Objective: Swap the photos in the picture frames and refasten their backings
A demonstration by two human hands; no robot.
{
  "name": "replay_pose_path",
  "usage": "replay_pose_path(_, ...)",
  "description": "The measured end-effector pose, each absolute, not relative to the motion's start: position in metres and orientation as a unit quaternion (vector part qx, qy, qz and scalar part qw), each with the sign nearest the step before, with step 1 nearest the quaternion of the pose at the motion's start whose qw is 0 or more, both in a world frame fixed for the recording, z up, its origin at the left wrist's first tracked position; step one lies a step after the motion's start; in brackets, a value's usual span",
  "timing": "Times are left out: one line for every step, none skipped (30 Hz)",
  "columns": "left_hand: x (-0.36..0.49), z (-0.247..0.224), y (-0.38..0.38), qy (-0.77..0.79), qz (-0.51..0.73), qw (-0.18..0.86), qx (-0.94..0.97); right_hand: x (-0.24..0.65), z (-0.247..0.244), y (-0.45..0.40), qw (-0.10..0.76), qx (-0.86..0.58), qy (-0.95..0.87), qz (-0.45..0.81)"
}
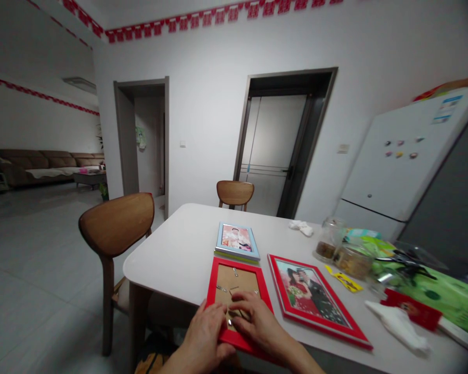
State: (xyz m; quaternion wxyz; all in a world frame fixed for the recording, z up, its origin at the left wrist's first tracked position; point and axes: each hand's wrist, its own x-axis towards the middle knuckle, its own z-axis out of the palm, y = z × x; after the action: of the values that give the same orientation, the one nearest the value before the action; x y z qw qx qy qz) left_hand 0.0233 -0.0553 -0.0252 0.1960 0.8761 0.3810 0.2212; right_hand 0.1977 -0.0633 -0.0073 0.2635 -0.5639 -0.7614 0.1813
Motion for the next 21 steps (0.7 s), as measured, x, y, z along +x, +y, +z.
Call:
replay_pose_path(0.023,-0.024,-0.056,0.380,0.220,0.196,0.877,0.196,-0.008,-0.059,0.271,-0.573,-0.754,0.172)
replay_pose_path(0.023,-0.023,-0.056,0.379,0.220,0.196,0.877,0.194,-0.008,-0.055,0.277,-0.585,-0.746,0.159)
replay_pose_path(0.023,-0.022,-0.057,0.378,0.220,0.196,0.878,0.191,-0.008,-0.049,0.280,-0.598,-0.737,0.143)
replay_pose_path(0.023,-0.022,-0.057,0.377,0.221,0.196,0.878,0.187,-0.007,-0.043,0.280,-0.610,-0.730,0.126)
replay_pose_path(0.023,-0.021,-0.057,0.376,0.222,0.199,0.878,0.182,-0.007,-0.037,0.276,-0.619,-0.727,0.108)
replay_pose_path(0.024,-0.021,-0.057,0.375,0.221,0.201,0.877,0.177,-0.007,-0.030,0.268,-0.627,-0.726,0.093)
replay_pose_path(0.024,-0.020,-0.056,0.375,0.220,0.204,0.877,0.173,-0.007,-0.025,0.257,-0.637,-0.723,0.078)
replay_pose_path(0.024,-0.020,-0.056,0.376,0.219,0.207,0.876,0.169,-0.007,-0.020,0.244,-0.648,-0.719,0.064)
replay_pose_path(0.025,-0.020,-0.056,0.377,0.218,0.209,0.876,0.165,-0.007,-0.015,0.233,-0.658,-0.714,0.050)
replay_pose_path(0.025,-0.020,-0.056,0.378,0.217,0.210,0.875,0.163,-0.008,-0.012,0.224,-0.668,-0.709,0.037)
replay_pose_path(0.025,-0.020,-0.056,0.381,0.217,0.209,0.874,0.163,-0.010,-0.009,0.219,-0.676,-0.703,0.026)
replay_pose_path(0.026,-0.019,-0.057,0.383,0.216,0.208,0.874,0.163,-0.012,-0.007,0.217,-0.681,-0.699,0.018)
replay_pose_path(0.026,-0.019,-0.057,0.386,0.213,0.205,0.874,0.165,-0.013,-0.005,0.217,-0.683,-0.698,0.013)
replay_pose_path(0.026,-0.019,-0.058,0.389,0.210,0.203,0.874,0.168,-0.015,-0.004,0.218,-0.684,-0.696,0.008)
replay_pose_path(0.026,-0.019,-0.058,0.393,0.207,0.200,0.873,0.172,-0.016,-0.002,0.219,-0.689,-0.691,0.002)
replay_pose_path(0.026,-0.019,-0.059,0.396,0.204,0.198,0.873,0.176,-0.017,-0.001,0.220,-0.697,-0.682,-0.006)
replay_pose_path(0.026,-0.019,-0.059,0.398,0.201,0.197,0.873,0.181,-0.018,0.000,0.220,-0.706,-0.673,-0.013)
replay_pose_path(0.026,-0.019,-0.060,0.398,0.199,0.196,0.874,0.185,-0.018,0.001,0.219,-0.715,-0.663,-0.018)
replay_pose_path(0.027,-0.019,-0.060,0.399,0.198,0.195,0.874,0.189,-0.018,0.002,0.216,-0.722,-0.657,-0.020)
replay_pose_path(0.027,-0.019,-0.060,0.398,0.198,0.196,0.874,0.192,-0.018,0.003,0.213,-0.725,-0.655,-0.019)
replay_pose_path(0.028,-0.018,-0.060,0.397,0.200,0.196,0.874,0.195,-0.018,0.004,0.210,-0.723,-0.658,-0.014)
